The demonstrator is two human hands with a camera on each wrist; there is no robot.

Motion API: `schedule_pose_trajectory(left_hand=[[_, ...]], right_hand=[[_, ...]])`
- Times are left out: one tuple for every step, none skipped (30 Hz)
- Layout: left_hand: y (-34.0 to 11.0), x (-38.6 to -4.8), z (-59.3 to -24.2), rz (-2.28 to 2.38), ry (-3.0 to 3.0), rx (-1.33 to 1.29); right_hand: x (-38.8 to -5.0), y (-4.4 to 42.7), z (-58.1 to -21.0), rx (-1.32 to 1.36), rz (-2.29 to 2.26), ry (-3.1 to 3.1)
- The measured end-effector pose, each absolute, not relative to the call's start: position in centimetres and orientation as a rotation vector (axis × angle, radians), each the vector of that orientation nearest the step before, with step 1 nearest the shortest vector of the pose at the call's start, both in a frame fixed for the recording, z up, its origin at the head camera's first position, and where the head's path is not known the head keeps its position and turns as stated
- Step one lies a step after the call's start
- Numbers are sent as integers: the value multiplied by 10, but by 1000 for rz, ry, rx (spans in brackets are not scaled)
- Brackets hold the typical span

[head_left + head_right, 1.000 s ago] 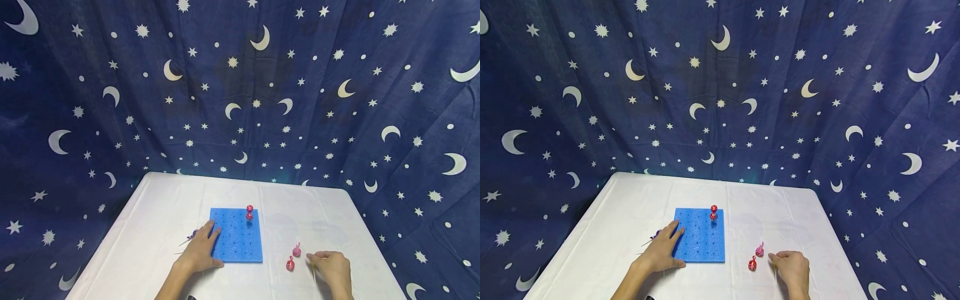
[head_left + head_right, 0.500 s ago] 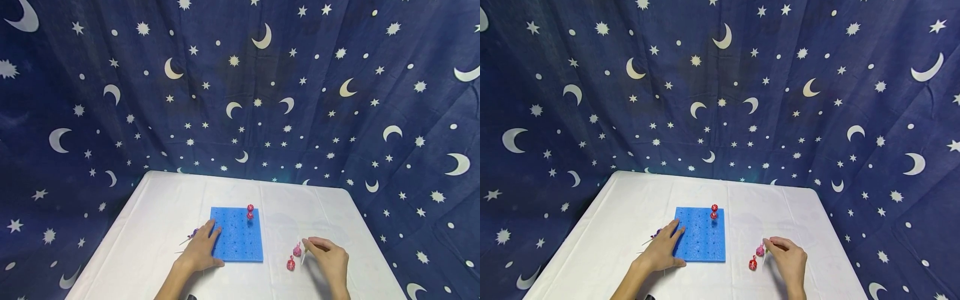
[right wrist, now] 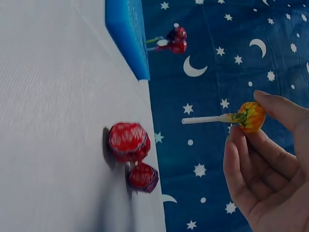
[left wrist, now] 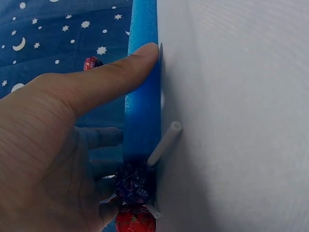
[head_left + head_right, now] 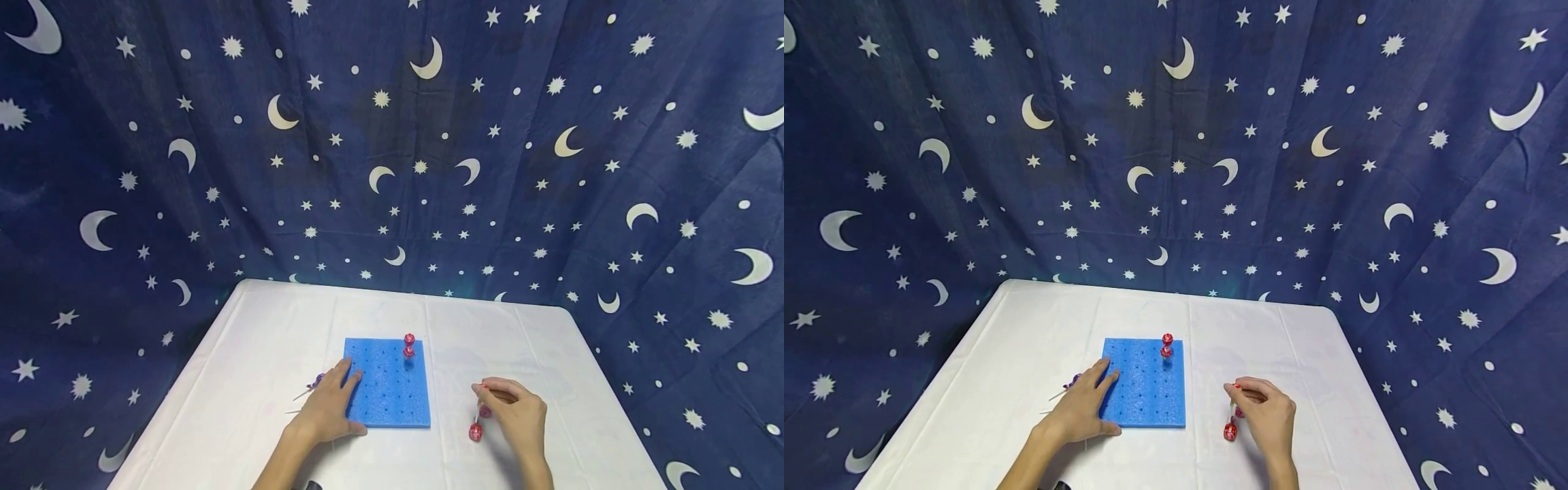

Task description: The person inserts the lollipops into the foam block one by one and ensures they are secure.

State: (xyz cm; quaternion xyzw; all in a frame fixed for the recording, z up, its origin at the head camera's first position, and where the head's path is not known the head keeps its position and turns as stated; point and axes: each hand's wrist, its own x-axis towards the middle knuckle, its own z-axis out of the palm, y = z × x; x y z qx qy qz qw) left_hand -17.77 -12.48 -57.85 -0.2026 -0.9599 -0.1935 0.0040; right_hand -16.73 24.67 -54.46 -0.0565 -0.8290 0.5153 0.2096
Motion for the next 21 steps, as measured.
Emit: schedule_pose_trajectory(left_hand=[[-125, -178, -579, -604, -3007, -635], [-125, -178, -579, -603, -3007, -634], [-125, -178, -579, -603, -3006, -634], [-125, -178, -579, -602, -3006, -634], [-125, -178, -579, -602, -3007, -633], [-125, -178, -580, -604, -3008, -632], [-125, -178, -580, -605, -3010, -630], [-125, -178, -580, -608, -3012, -629], [-125, -177, -580, -608, -3013, -628], [-125, -177, -580, -609, -3013, -628], [-125, -177, -580, -609, -3013, -628], [-125, -177, -580, -608, -3013, -627], [-125, -177, -581, -606, -3013, -627], [-125, -177, -581, -606, -3013, -628], [-125, -178, -581, -606, -3012, -628], [-125, -178, -581, -605, -3013, -629], [-125, -178, -581, -603, -3013, -629], [-125, -178, -582, -600, -3012, -630], [-125, -179, -582, -600, -3010, -631], [-125, -179, -582, -599, -3009, -631], [-126, -180, -583, -599, -3005, -632]], right_hand=[[-168, 245, -544, -148, 1445, -2299], [-169, 243, -544, -140, 1454, -2291], [-169, 241, -544, -133, 1455, -2285], [-170, 240, -544, -127, 1454, -2280], [-171, 239, -544, -125, 1449, -2278], [-171, 237, -544, -124, 1446, -2276], [-172, 236, -544, -119, 1438, -2273], [-173, 235, -544, -113, 1426, -2270], [-174, 234, -544, -109, 1415, -2268], [-174, 232, -543, -102, 1412, -2263], [-175, 231, -543, -93, 1411, -2257], [-176, 230, -542, -84, 1415, -2250], [-176, 228, -541, -77, 1417, -2244], [-177, 227, -540, -70, 1423, -2237], [-178, 225, -540, -64, 1427, -2233], [-178, 224, -539, -61, 1428, -2230], [-179, 223, -539, -58, 1427, -2229], [-180, 222, -538, -55, 1425, -2229], [-180, 221, -538, -51, 1422, -2227], [-181, 220, -538, -46, 1418, -2227], [-182, 219, -538, -43, 1413, -2229]])
